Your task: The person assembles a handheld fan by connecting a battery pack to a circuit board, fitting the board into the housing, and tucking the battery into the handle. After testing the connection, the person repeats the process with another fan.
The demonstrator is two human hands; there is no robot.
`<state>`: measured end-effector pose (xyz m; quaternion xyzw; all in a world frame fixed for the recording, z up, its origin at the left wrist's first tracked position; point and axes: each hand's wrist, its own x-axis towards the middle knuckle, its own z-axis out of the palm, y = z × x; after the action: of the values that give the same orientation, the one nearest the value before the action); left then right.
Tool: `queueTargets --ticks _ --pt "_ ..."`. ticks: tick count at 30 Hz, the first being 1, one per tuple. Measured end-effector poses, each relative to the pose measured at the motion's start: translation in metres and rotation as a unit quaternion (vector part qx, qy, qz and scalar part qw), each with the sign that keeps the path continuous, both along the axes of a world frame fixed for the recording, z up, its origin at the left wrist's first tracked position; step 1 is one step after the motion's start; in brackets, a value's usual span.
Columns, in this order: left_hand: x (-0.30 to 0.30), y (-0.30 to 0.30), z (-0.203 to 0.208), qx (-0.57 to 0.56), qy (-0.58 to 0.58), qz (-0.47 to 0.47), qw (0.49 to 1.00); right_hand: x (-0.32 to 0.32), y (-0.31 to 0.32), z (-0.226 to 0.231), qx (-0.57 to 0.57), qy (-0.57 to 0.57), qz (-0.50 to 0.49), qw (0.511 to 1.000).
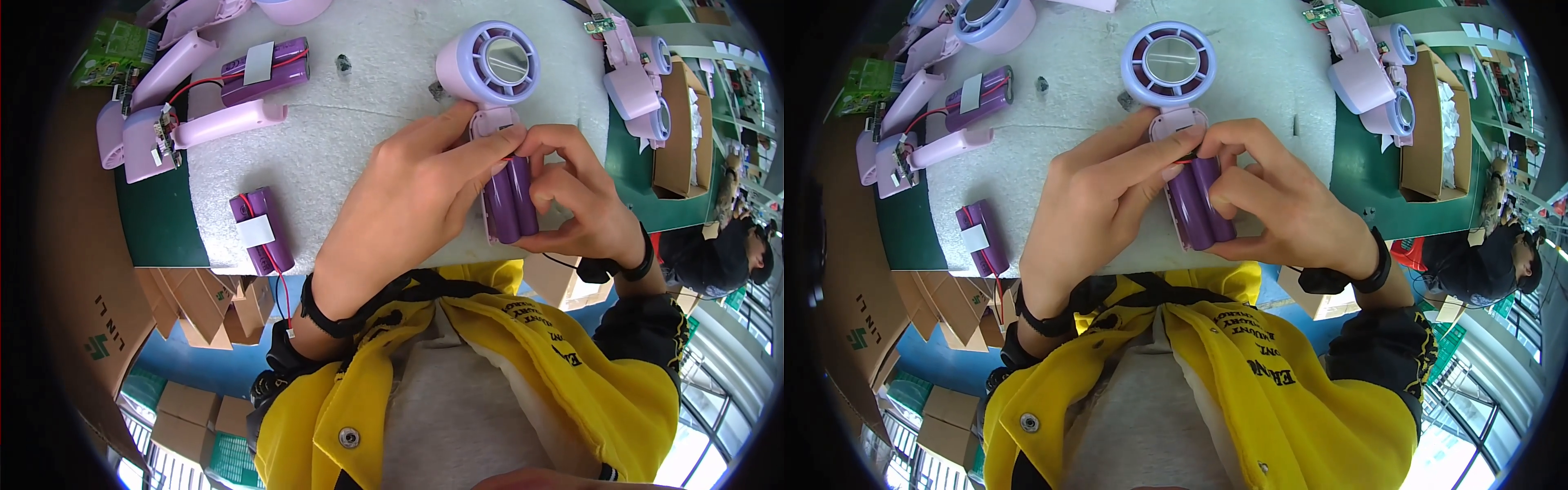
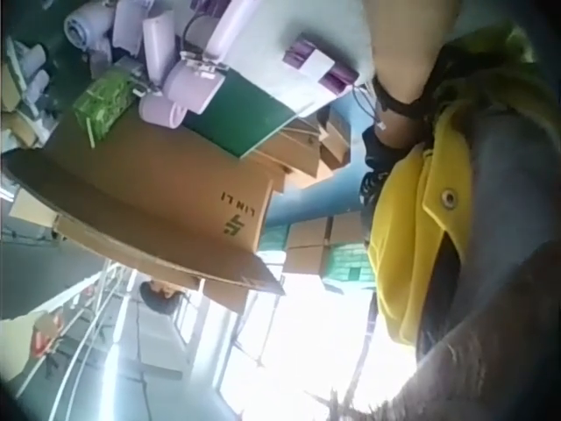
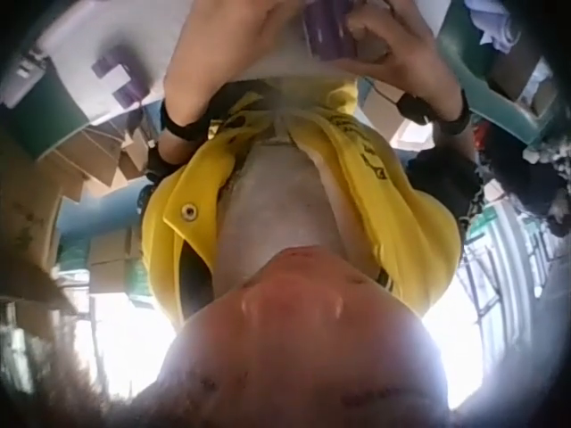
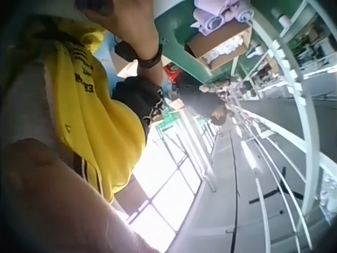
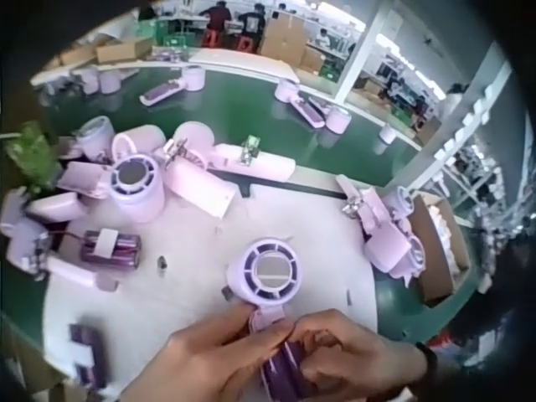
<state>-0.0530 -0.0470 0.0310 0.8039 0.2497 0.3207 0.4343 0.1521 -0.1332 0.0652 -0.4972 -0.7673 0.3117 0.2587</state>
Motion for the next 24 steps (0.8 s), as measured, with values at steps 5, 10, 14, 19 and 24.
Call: queueTargets --ticks 5,10,14,19,24 --pt "0.000 0.002 0.006 -0.025 0.003 -0.002 1.000 -0.005 -0.010 0.003 -0.004 -0.023 -0.030 0.999" --pt "0.001 0.005 0.008 -0.033 0.022 -0.008 0.999 -0.017 -0.004 0.007 -0.050 -0.066 -0.092 0.992" --pt "0.000 0.004 0.004 -0.077 0.029 -0.012 0.997 -0.021 -0.003 0.008 -0.104 -0.039 -0.114 0.987" --pt "-0.003 0.000 -0.001 -0.067 0.017 0.000 0.998 -0.010 0.004 0.008 -0.088 0.021 -0.051 0.995" --pt "-0.002 -0.002 -0.002 -0.073 0.037 -0.041 0.996 -0.010 0.006 -0.004 0.071 -0.039 -0.061 0.995"
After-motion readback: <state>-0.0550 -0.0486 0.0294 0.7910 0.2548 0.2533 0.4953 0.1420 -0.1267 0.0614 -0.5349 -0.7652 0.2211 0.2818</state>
